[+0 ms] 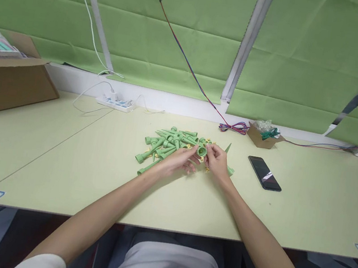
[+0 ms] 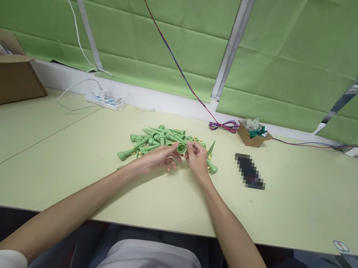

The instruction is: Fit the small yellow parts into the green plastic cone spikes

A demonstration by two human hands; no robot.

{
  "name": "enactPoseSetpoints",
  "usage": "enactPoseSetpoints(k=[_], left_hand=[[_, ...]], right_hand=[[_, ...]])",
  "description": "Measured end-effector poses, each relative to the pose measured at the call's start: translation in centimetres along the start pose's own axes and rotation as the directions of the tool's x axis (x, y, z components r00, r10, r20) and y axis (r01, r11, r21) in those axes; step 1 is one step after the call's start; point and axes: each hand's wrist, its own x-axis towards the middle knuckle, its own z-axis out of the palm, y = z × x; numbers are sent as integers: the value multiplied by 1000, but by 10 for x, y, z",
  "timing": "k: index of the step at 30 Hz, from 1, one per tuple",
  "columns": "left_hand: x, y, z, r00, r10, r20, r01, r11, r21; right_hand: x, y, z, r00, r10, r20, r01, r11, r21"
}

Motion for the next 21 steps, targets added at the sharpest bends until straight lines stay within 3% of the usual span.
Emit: enactPoseSetpoints(k=[10,21], left_hand=[[-4,3,2,998,61,-12,-60,998,33],[-1,0,-1,964,266,-2,-259,940,223]], right_hand=[[1,2,-1,1000,21,-7,-21,999,27],[3,11,-3,1000,28,10,-28,1000,-3]])
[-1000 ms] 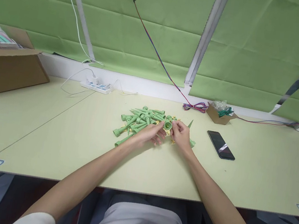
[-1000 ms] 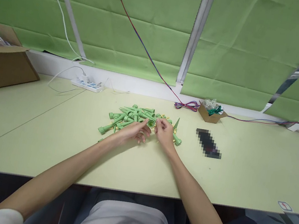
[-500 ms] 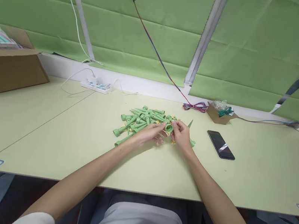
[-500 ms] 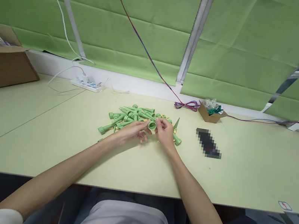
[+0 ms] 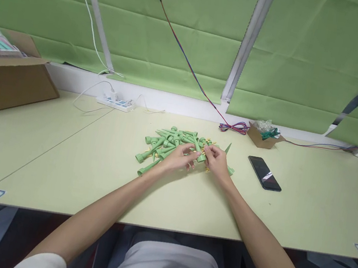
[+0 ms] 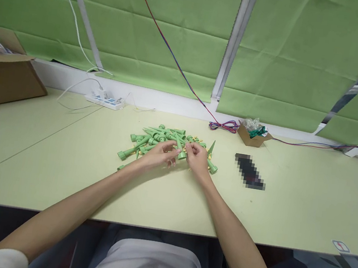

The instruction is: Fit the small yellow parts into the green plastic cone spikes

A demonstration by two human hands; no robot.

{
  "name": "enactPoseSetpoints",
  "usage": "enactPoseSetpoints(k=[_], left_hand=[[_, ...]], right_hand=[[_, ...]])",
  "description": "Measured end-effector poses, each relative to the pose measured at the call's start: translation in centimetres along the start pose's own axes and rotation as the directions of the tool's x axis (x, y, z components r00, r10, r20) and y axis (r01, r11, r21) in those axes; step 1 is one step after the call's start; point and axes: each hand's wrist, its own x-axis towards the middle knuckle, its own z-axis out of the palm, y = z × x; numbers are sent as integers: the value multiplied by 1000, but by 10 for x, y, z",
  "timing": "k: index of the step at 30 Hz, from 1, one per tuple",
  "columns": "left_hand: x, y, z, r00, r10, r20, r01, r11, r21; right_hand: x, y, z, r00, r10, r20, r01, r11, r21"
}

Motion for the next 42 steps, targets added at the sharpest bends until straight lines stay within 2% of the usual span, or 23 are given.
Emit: enactPoseSetpoints(k=[5,8,11,14,17,19,21,25,28,31,34,37,42], left_hand=[[0,-4,-1,995,93,-29,-88,986,142],[0,-4,-1,981,187,-60,-161,942,293],[1,-5,-1,939,337,-69,-267,840,473],[1,-9,-1,889,457,-45,-349,736,580],[1,-14,-2,845,534,11,-422,655,628],[1,-16,-1,835,549,23,-431,628,648],[0,-15,1,847,531,-5,-399,643,654],[0,-8,5,883,447,-145,-280,748,601],[1,-4,5,931,296,-215,-165,865,474],[2,-2,4,992,5,-124,24,972,232],[2,0,4,979,-201,8,201,979,19],[0,2,4,973,-228,33,230,971,-63],[0,2,4,982,-185,30,186,980,-66]], right_hand=[[1,8,-1,1000,9,11,-9,1000,0],[1,8,-1,1000,21,8,-21,1000,-6],[0,6,-1,1000,23,3,-22,999,-32],[1,5,-1,1000,25,8,-24,998,-59],[2,5,-1,999,33,-2,-33,996,-79],[2,6,0,999,40,-6,-40,997,-63],[1,6,1,999,46,-9,-46,998,-35],[-1,4,2,998,45,-49,-46,999,-5],[-1,2,1,995,24,-99,-23,1000,8],[-1,0,0,994,2,-110,-1,1000,8],[-1,-1,1,997,-22,-67,22,1000,0],[-2,-1,2,999,-33,-29,33,999,12],[-2,0,2,999,-15,-30,16,1000,26]])
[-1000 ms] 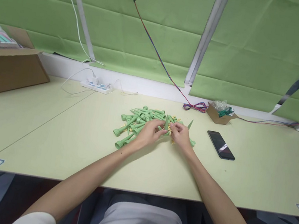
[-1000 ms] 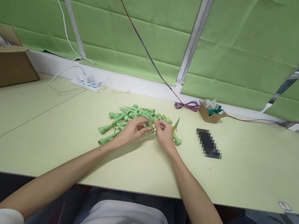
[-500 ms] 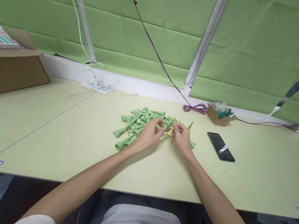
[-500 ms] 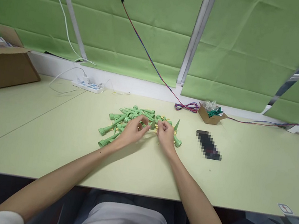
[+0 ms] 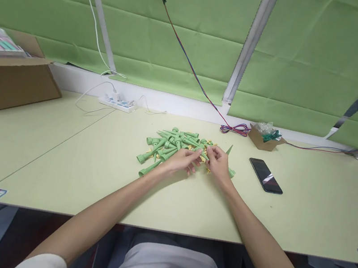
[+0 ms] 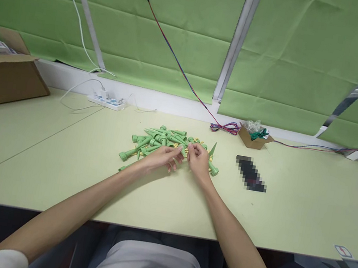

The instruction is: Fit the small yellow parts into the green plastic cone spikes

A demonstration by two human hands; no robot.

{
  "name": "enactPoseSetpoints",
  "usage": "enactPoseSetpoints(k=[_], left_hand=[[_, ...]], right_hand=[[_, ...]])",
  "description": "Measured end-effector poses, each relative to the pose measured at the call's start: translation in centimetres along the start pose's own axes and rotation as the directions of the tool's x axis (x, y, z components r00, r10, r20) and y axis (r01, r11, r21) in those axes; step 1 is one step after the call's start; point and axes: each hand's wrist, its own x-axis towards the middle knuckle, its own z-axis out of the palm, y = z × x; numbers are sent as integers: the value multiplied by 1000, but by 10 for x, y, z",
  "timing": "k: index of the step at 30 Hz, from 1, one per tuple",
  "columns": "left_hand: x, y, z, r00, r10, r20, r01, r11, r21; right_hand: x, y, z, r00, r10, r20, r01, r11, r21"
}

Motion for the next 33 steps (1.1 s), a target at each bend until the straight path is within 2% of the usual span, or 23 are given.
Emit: enactPoseSetpoints(k=[9,13,19,21,27,33], left_hand=[[4,-7,-4,993,120,3,-119,984,129],[-1,-3,-2,981,195,-9,-188,956,225],[-7,4,3,966,249,-65,-214,920,330],[-7,4,3,952,293,-92,-235,887,398],[-1,-4,1,866,482,-132,-321,739,593],[1,-7,-2,844,524,-117,-325,673,665]], right_hand=[[-1,-7,-2,1000,-24,13,24,998,-57],[0,-7,-2,1000,1,21,0,999,-50],[-1,-7,-3,999,13,33,-12,999,-42],[-1,-6,-3,999,24,40,-23,999,-38],[0,-5,-4,998,28,53,-26,999,-46],[0,-4,-4,997,52,54,-49,998,-40]])
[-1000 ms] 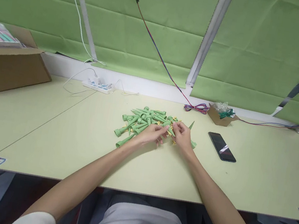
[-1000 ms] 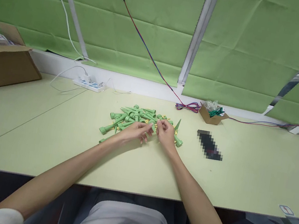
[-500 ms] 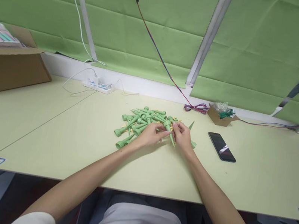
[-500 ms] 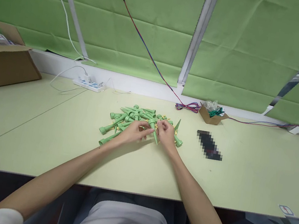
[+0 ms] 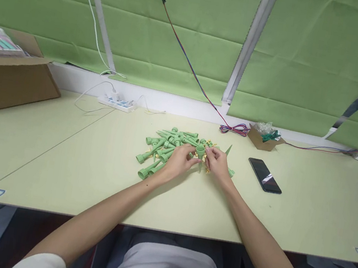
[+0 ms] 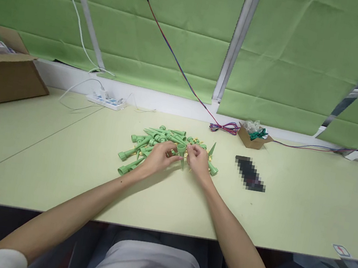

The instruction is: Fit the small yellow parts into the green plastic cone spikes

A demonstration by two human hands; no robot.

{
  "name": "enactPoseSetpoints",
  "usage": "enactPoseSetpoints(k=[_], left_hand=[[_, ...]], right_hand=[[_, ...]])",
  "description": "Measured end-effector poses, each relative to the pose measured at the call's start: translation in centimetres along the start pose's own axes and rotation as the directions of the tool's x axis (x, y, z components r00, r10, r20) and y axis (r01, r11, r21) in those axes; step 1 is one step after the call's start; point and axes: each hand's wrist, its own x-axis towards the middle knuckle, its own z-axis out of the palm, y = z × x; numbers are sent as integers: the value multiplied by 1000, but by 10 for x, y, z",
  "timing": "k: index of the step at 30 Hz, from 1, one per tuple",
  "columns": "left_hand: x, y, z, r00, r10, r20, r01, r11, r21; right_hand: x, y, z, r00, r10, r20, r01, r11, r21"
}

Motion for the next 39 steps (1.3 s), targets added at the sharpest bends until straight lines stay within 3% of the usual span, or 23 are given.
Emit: enactPoseSetpoints(k=[15,26,36,37,39], left_hand=[[-2,-8,5,997,80,-21,-80,996,24],[-3,-5,4,997,75,-7,-75,995,62],[-2,-2,3,995,-104,-2,104,992,-66],[-1,-1,3,989,-147,22,148,980,-135],[1,1,3,950,-262,167,304,895,-326]], right_hand=[[1,6,1,1000,3,-19,-3,1000,-22],[0,7,2,1000,9,-19,-9,1000,-10],[-2,-5,4,997,-24,-75,27,999,45],[-2,-5,3,995,-36,-88,40,999,35],[-2,-6,3,993,-61,-101,63,998,19]])
